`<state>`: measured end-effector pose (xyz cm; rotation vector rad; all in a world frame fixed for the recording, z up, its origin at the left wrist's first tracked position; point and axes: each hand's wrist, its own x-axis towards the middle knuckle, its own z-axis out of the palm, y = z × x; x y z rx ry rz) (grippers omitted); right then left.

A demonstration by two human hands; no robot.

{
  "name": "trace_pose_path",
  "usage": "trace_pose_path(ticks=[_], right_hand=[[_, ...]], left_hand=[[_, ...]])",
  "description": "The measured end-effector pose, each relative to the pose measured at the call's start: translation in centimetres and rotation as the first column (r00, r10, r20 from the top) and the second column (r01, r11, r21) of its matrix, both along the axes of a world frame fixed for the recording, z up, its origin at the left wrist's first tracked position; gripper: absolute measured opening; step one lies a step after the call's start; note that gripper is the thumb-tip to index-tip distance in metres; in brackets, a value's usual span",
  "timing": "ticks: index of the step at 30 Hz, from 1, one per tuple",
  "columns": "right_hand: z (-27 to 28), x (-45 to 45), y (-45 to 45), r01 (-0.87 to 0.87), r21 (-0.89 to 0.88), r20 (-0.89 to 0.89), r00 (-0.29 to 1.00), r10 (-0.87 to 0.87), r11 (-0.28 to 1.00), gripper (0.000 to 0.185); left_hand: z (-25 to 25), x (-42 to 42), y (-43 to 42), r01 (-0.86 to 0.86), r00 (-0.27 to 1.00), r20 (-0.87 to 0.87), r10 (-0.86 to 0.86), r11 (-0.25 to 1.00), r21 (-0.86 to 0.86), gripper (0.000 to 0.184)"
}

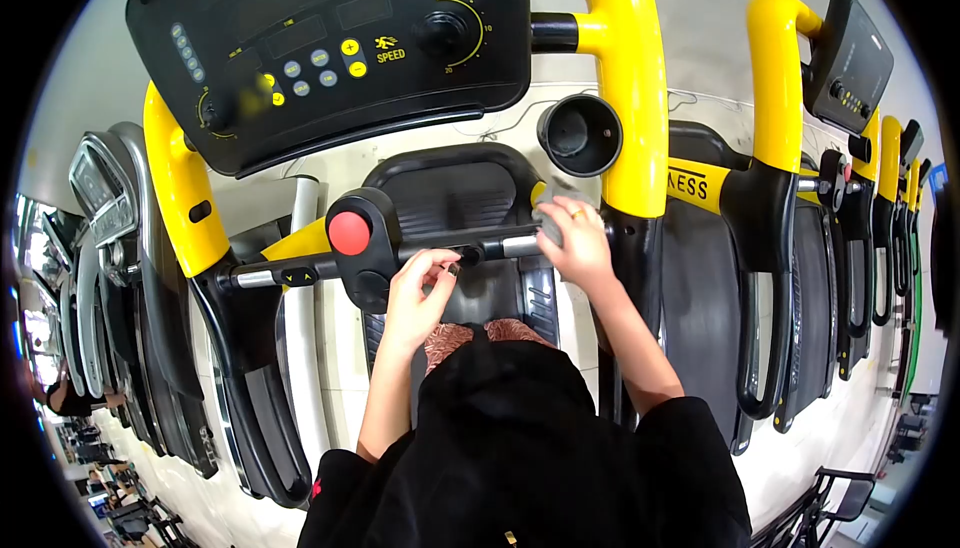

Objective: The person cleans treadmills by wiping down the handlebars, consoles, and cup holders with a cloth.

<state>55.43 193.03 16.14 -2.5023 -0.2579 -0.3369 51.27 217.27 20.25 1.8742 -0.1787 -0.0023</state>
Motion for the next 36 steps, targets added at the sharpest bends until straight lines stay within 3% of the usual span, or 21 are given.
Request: trace_pose_path(ticks=[1, 3, 4, 7, 11, 15, 17, 19, 20, 24, 27, 28, 29, 31, 34, 36], right_hand=[[0.4, 0.0, 1.0, -0.001, -0.092, -0.069, 0.998, -0.005, 0.996, 0.031], [-0.4, 0.1, 3.6, -0.029, -0.064, -0.065, 0.998, 0.025, 0.998, 0.029], [-1.8, 0.3, 4.8, -0.040, -0.071, 0.021, 0.999, 0.042, 0.997, 0.029], [-3.3, -0.2, 7.1, -0.213, 0.017, 0.110, 0.972, 0.210, 0.977, 0.027], [-1.7, -1.4, 6.7, -0.308, 0.008, 0.046, 0.951, 0.307, 0.951, 0.035], [-2.8, -1.8, 4.5, -0.305, -0.097, 0.272, 0.908, 0.320, 0.947, 0.038], [-1.8, -1.9, 3.3, -0.228, -0.151, 0.147, 0.957, 0.249, 0.962, 0.041], [-3.0, -1.8, 1.7, -0.184, -0.094, 0.152, 0.968, 0.197, 0.978, 0.045], [-1.9, -1.9, 1.4, -0.182, -0.057, 0.058, 0.981, 0.185, 0.982, 0.048], [-2.9, -2.2, -0.5, -0.127, -0.012, 0.121, 0.984, 0.128, 0.992, 0.048], [-3.7, -3.5, -0.7, -0.032, 0.029, 0.271, 0.962, 0.023, 0.999, 0.042], [-4.0, -4.0, -0.4, 0.022, 0.084, 0.287, 0.957, -0.045, 0.996, 0.035], [-2.9, -4.9, 0.0, 0.115, 0.138, 0.175, 0.975, -0.138, 0.984, 0.031], [-1.2, -6.5, 0.5, 0.191, 0.458, 0.108, 0.957, -0.268, 0.868, 0.029], [1.3, -8.6, 0.3, 0.273, 0.556, 0.077, 0.923, -0.376, 0.785, 0.038], [0.8, -9.7, 0.1, 0.314, 0.586, 0.066, 0.900, -0.430, 0.747, 0.046]], left_hand=[[-0.4, -0.2, 0.1, -0.014, 1.000, -0.016, 0.014, 1.000, -0.008, 0.027], [-0.3, -0.4, 0.0, -0.039, 0.999, -0.026, 0.039, 0.999, -0.017, 0.027], [-0.1, -0.6, -0.2, -0.053, 0.999, 0.004, 0.054, 0.998, -0.040, 0.028], [0.1, -0.9, -0.3, -0.087, 0.995, 0.043, 0.090, 0.994, -0.066, 0.028], [0.2, -1.1, -0.1, -0.105, 0.992, 0.066, 0.109, 0.993, -0.058, 0.027], [-0.1, -0.6, -0.1, -0.165, 0.983, 0.073, 0.168, 0.985, -0.047, 0.024], [0.0, -0.2, -0.4, -0.154, 0.985, 0.078, 0.156, 0.988, -0.029, 0.023], [0.3, 0.1, -1.2, -0.075, 0.994, 0.079, 0.077, 0.997, -0.025, 0.021], [0.6, 0.3, -1.6, -0.048, 0.996, 0.070, 0.050, 0.999, -0.018, 0.019], [0.1, 1.2, -3.2, 0.127, 0.991, 0.053, -0.127, 0.992, -0.002, 0.018], [-0.1, 2.2, -4.7, 0.265, 0.964, 0.017, -0.265, 0.964, 0.010, 0.018], [-0.1, 2.5, -5.5, 0.303, 0.953, -0.001, -0.303, 0.953, 0.015, 0.018], [0.0, 2.8, -6.3, 0.341, 0.940, -0.017, -0.340, 0.940, 0.018, 0.017], [0.1, 3.2, -8.0, 0.463, 0.886, -0.049, -0.461, 0.884, 0.056, 0.022], [0.1, 3.0, -10.1, 0.636, 0.771, -0.117, -0.627, 0.744, 0.205, 0.044], [-1.8, 2.7, -10.7, 0.670, 0.735, -0.059, -0.676, 0.709, 0.222, 0.045]])
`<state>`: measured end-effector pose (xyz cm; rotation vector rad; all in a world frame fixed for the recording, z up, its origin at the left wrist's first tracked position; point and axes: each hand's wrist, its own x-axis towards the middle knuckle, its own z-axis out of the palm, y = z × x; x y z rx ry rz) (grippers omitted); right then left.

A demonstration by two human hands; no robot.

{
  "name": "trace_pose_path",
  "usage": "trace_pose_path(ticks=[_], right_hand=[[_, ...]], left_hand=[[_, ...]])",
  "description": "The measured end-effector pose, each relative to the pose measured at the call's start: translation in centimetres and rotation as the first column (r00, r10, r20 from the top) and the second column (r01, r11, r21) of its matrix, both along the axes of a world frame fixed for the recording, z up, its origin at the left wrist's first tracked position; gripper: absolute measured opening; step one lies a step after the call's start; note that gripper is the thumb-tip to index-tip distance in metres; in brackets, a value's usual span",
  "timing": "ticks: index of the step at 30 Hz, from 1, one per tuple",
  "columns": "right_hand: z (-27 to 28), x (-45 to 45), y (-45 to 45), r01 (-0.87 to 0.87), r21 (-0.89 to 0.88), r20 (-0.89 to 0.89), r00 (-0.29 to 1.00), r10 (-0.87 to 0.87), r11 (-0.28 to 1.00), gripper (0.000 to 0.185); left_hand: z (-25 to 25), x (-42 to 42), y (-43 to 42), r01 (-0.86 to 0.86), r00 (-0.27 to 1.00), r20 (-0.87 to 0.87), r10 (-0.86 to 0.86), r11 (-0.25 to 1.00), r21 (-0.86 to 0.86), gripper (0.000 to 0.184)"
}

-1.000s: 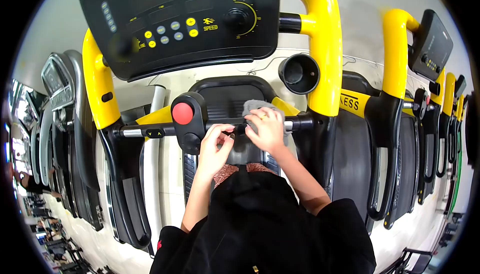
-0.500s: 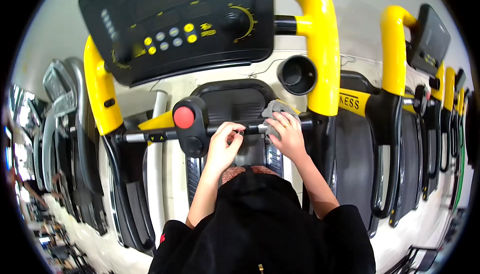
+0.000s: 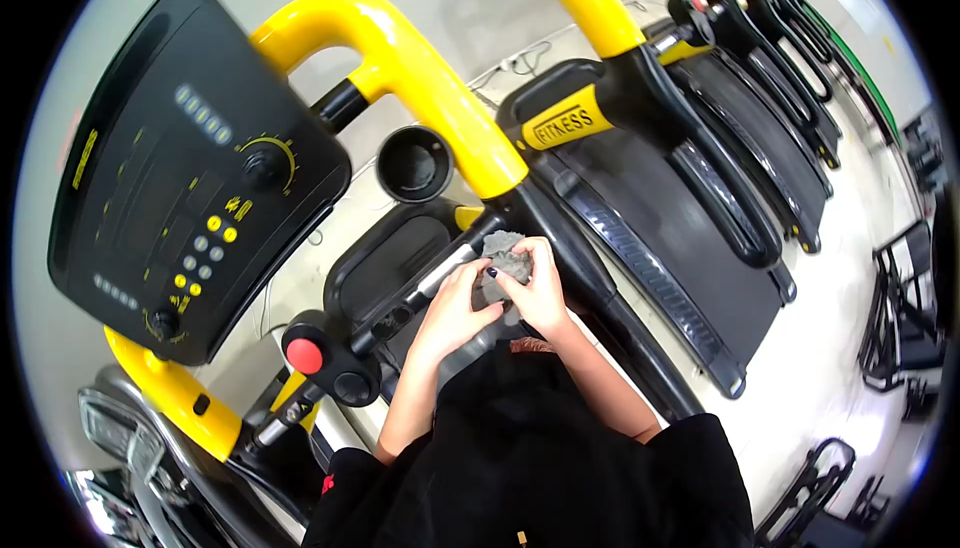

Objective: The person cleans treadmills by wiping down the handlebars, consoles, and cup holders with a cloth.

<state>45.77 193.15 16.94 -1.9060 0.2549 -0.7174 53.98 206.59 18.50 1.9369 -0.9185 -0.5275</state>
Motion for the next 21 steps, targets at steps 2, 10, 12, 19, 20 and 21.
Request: trace_pose_path(ticks=[2, 10, 12, 19, 20, 21], right_hand=[[0.2, -1.0, -0.2, 0.017, 0.099, -0.010, 1.000, -0.016, 0.995, 0.051], [-0.3, -5.1, -2.9, 0.043, 0.137, -0.226, 0.974, -0.011, 0.990, 0.037], [0.2, -5.4, -3.4, 0.158, 0.029, -0.188, 0.971, -0.150, 0.987, 0.022], [1.9, -8.2, -4.7, 0.294, 0.472, -0.326, 0.934, -0.146, 0.831, 0.015], [1.5, -8.7, -4.9, 0.276, 0.472, -0.304, 0.942, -0.140, 0.837, 0.020], [1.2, -9.1, -5.0, 0.258, 0.472, -0.282, 0.950, -0.133, 0.843, 0.029]], left_hand=[[-0.3, -0.5, -0.5, -0.021, 0.997, -0.069, 0.020, 1.000, -0.014, 0.043], [0.1, 1.3, -1.7, -0.084, 0.951, -0.308, 0.026, 0.981, -0.175, 0.011], [0.4, 2.0, -1.8, -0.088, 0.956, -0.292, 0.038, 0.983, -0.162, 0.012], [3.3, 4.1, -2.6, -0.071, 0.986, -0.165, 0.030, 0.967, -0.246, 0.018], [3.7, 4.6, -2.7, -0.068, 0.985, -0.169, 0.021, 0.960, -0.272, 0.022], [4.0, 5.1, -2.9, -0.065, 0.992, -0.124, 0.033, 0.962, -0.265, 0.025]])
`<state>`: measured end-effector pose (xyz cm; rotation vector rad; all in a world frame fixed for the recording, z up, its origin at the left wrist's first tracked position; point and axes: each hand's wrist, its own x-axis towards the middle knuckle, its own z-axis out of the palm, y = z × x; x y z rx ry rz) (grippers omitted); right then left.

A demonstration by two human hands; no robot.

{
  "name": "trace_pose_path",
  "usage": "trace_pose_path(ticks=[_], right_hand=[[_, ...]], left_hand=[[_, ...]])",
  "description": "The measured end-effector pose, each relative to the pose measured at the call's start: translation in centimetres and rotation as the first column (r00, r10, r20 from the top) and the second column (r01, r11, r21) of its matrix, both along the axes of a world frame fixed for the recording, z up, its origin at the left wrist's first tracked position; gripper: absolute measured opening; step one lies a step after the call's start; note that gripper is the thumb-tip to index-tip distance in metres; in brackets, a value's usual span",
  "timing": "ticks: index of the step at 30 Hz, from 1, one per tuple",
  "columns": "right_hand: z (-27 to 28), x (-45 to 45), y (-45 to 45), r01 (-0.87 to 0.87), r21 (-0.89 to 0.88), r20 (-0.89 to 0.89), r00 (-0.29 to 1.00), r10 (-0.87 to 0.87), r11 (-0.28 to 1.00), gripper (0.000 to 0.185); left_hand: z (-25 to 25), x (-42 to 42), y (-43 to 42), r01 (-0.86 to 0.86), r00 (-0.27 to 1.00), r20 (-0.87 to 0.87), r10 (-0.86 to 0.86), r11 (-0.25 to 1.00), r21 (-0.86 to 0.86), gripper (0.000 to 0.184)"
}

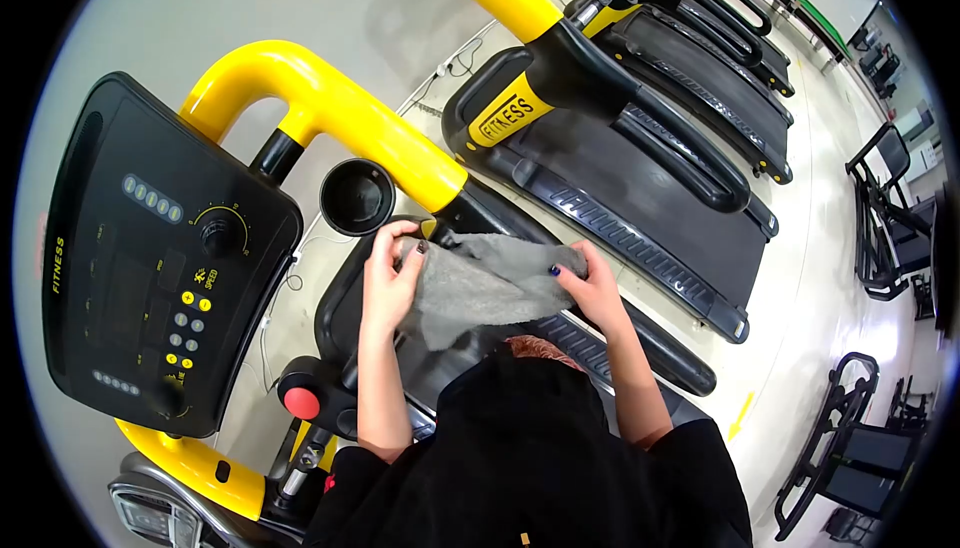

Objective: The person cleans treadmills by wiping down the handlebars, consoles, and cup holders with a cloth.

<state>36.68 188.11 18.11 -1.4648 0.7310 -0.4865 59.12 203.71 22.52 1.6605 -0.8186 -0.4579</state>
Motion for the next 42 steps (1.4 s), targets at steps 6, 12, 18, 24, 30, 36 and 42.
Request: trace_pose_path(ticks=[6, 12, 18, 24, 30, 36, 42], right_hand=[[2.3, -0.3, -0.6, 0.049, -0.025, 0.303, 0.952, -0.039, 0.998, 0.048], [2.3, 1.4, -5.2, 0.340, -0.325, 0.322, 0.917, -0.235, 0.882, 0.058], [-1.0, 3.8, -4.6, 0.224, -0.679, -0.170, 0.879, -0.446, 0.699, 0.070], [-4.4, 9.4, 0.4, -0.003, -0.737, -0.286, 0.908, -0.307, 0.676, 0.044], [-4.8, 11.5, 0.1, 0.074, -0.788, -0.239, 0.878, -0.414, 0.612, 0.038], [-4.6, 11.3, 0.4, 0.002, -0.751, -0.437, 0.749, -0.499, 0.661, 0.042], [-5.7, 9.1, 1.4, 0.032, -0.859, -0.361, 0.670, -0.649, 0.511, 0.044]], left_hand=[[3.7, 0.9, -1.1, 0.144, 0.965, 0.229, -0.126, 0.988, -0.061, 0.026], [4.4, 2.3, -1.9, 0.128, 0.894, 0.441, -0.080, 0.988, -0.081, 0.027], [0.5, -0.9, -3.5, -0.138, 0.563, 0.818, -0.122, 0.961, 0.239, 0.033], [-4.6, -2.5, -9.1, 0.114, 0.417, 0.841, -0.343, 0.938, 0.326, 0.029], [-6.3, -2.3, -9.1, 0.000, 0.328, 0.911, -0.249, 0.965, 0.263, 0.037], [-6.7, -2.6, -9.3, -0.047, 0.327, 0.902, -0.281, 0.949, 0.313, 0.037], [-7.6, -4.5, -9.0, 0.068, 0.383, 0.873, -0.302, 0.952, 0.300, 0.036]])
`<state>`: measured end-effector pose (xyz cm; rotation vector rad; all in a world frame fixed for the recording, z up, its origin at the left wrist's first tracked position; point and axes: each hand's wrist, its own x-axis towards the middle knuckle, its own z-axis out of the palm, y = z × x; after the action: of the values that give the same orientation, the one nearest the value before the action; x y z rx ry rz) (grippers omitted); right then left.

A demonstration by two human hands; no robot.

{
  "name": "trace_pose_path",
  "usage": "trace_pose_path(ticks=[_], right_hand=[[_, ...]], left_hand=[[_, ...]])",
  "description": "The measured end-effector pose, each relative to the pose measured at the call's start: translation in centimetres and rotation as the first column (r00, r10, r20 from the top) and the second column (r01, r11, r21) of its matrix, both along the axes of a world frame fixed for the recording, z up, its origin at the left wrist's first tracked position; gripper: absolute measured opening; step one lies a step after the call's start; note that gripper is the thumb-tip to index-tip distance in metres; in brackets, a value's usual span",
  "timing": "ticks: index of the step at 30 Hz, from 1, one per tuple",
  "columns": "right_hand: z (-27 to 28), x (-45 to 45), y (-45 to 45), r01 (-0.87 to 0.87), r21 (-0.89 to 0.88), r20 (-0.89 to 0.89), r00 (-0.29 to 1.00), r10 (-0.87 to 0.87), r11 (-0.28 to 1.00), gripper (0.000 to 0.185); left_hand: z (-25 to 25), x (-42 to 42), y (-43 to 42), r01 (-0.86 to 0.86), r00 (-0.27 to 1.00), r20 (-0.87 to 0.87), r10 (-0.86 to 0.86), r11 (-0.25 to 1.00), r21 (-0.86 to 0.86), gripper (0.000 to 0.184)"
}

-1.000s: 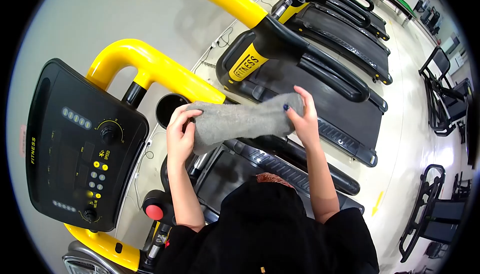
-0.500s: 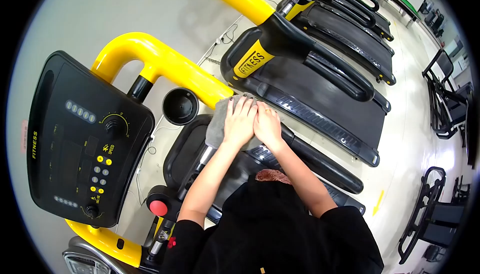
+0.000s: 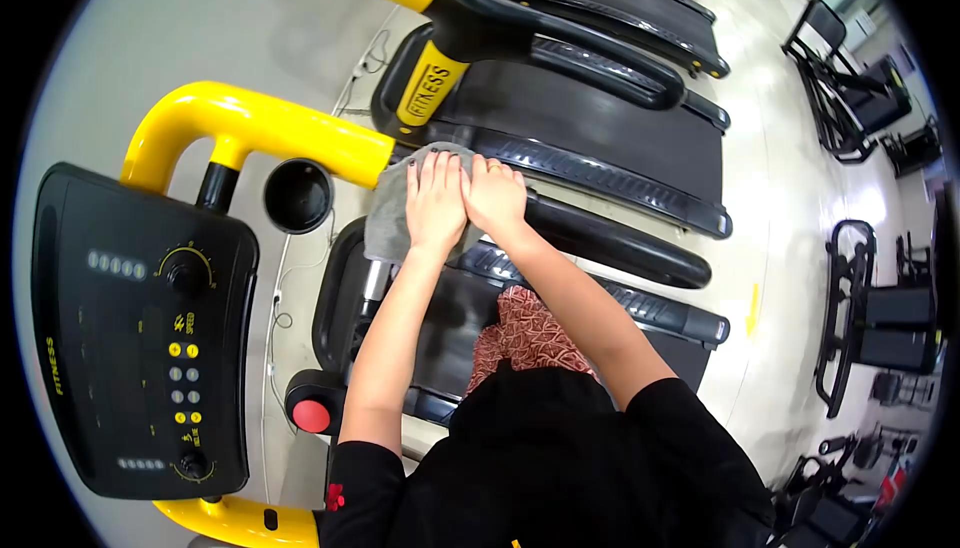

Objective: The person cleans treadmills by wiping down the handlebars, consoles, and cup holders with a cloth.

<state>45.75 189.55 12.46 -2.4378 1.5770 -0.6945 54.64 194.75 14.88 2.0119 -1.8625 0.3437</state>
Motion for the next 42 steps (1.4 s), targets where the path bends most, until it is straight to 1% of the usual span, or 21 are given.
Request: trace_pose_path(ticks=[5, 8, 10, 12, 14, 16, 18, 20, 22, 26, 27, 28, 30, 31, 32, 34, 35, 38, 40, 41, 42], right_hand=[[-0.5, -4.5, 0.7, 0.022, 0.068, -0.075, 0.997, -0.017, 0.997, 0.046], [-0.9, -8.2, 0.9, 0.004, 0.078, -0.113, 0.994, 0.005, 0.997, 0.046], [-1.3, -11.3, 1.1, -0.070, 0.083, -0.144, 0.986, 0.081, 0.994, 0.045], [-1.6, -14.7, 1.4, -0.064, 0.105, -0.164, 0.983, 0.080, 0.992, 0.043], [-2.1, -18.5, 1.3, -0.103, 0.018, -0.131, 0.986, 0.105, 0.994, 0.039], [-2.6, -22.7, 1.2, -0.099, 0.030, -0.140, 0.985, 0.102, 0.995, 0.038], [-2.6, -27.5, 1.2, -0.102, 0.020, -0.082, 0.991, 0.103, 0.995, 0.035], [-2.5, -32.2, 1.0, -0.092, 0.193, -0.109, 0.987, 0.114, 0.977, 0.030], [-3.7, -36.2, 1.1, -0.070, 0.122, -0.102, 0.991, 0.083, 0.990, 0.029], [-5.0, -42.1, 1.3, -0.104, 0.178, 0.014, 0.995, 0.104, 0.978, 0.033], [-5.5, -43.1, 1.4, -0.102, 0.243, 0.095, 0.992, 0.081, 0.965, 0.036], [-6.0, -44.0, 1.3, -0.106, 0.304, 0.175, 0.983, 0.054, 0.947, 0.039], [-6.6, -45.5, 1.2, -0.152, 0.343, 0.225, 0.971, 0.076, 0.927, 0.042], [-6.9, -46.1, 1.3, -0.176, 0.384, 0.268, 0.961, 0.073, 0.907, 0.045], [-7.2, -46.5, 1.2, -0.187, 0.379, 0.272, 0.959, 0.084, 0.906, 0.045], [-7.5, -46.8, 0.8, -0.240, 0.242, 0.167, 0.965, 0.203, 0.940, 0.047], [-7.0, -46.5, 0.7, -0.252, 0.239, 0.171, 0.962, 0.214, 0.938, 0.047], [-5.8, -44.9, 0.6, -0.248, 0.317, 0.146, 0.966, 0.211, 0.915, 0.047], [-5.4, -43.6, 0.4, -0.187, 0.382, 0.196, 0.973, 0.119, 0.905, 0.048], [-5.2, -42.5, 0.4, -0.137, 0.304, 0.138, 0.986, 0.099, 0.943, 0.043], [-5.0, -41.4, 0.1, -0.151, 0.307, 0.137, 0.984, 0.113, 0.940, 0.043]], left_hand=[[-2.1, -3.9, 0.3, 0.033, 0.999, -0.038, -0.032, 0.999, 0.024, 0.037], [-2.7, -7.6, 0.8, 0.052, 0.997, -0.068, -0.048, 0.997, 0.051, 0.037], [-3.1, -10.4, 1.1, 0.079, 0.995, -0.061, -0.076, 0.996, 0.049, 0.036], [-3.8, -13.5, 1.2, 0.094, 0.993, -0.073, -0.091, 0.995, 0.040, 0.036], [-4.2, -17.2, 0.9, 0.110, 0.991, -0.074, -0.109, 0.994, 0.001, 0.034], [-4.5, -21.2, 0.6, 0.116, 0.993, -0.017, -0.116, 0.992, 0.039, 0.033], [-4.9, -25.6, 0.2, 0.155, 0.988, -0.032, -0.153, 0.987, 0.052, 0.033], [-5.9, -30.0, -0.2, 0.193, 0.980, -0.057, -0.189, 0.978, 0.077, 0.034], [-6.4, -34.1, -0.5, 0.225, 0.973, -0.086, -0.216, 0.967, 0.120, 0.034], [-7.2, -39.8, -0.7, 0.265, 0.954, -0.167, -0.248, 0.961, 0.085, 0.034], [-7.2, -40.6, -0.6, 0.295, 0.944, -0.186, -0.272, 0.949, 0.112, 0.044], [-7.2, -41.4, -0.3, 0.285, 0.948, -0.181, -0.262, 0.952, 0.111, 0.044], [-6.3, -42.7, 0.9, 0.328, 0.944, -0.119, -0.309, 0.921, 0.212, 0.059], [-6.8, -42.9, 1.2, 0.342, 0.937, -0.158, -0.312, 0.913, 0.221, 0.072], [-7.1, -42.8, 1.3, 0.331, 0.941, -0.152, -0.303, 0.918, 0.219, 0.072], [-7.5, -42.2, 1.3, 0.391, 0.916, -0.175, -0.362, 0.902, 0.185, 0.073], [-7.5, -41.7, 1.4, 0.391, 0.918, -0.139, -0.371, 0.905, 0.169, 0.074], [-7.1, -40.4, 1.3, 0.378, 0.917, -0.203, -0.344, 0.912, 0.161, 0.073], [-6.6, -39.4, 1.0, 0.348, 0.920, -0.244, -0.306, 0.924, 0.157, 0.069], [-6.1, -38.7, 0.9, 0.339, 0.917, -0.273, -0.292, 0.930, 0.144, 0.066], [-5.7, -37.9, 0.9, 0.331, 0.911, -0.303, -0.279, 0.934, 0.134, 0.064]])
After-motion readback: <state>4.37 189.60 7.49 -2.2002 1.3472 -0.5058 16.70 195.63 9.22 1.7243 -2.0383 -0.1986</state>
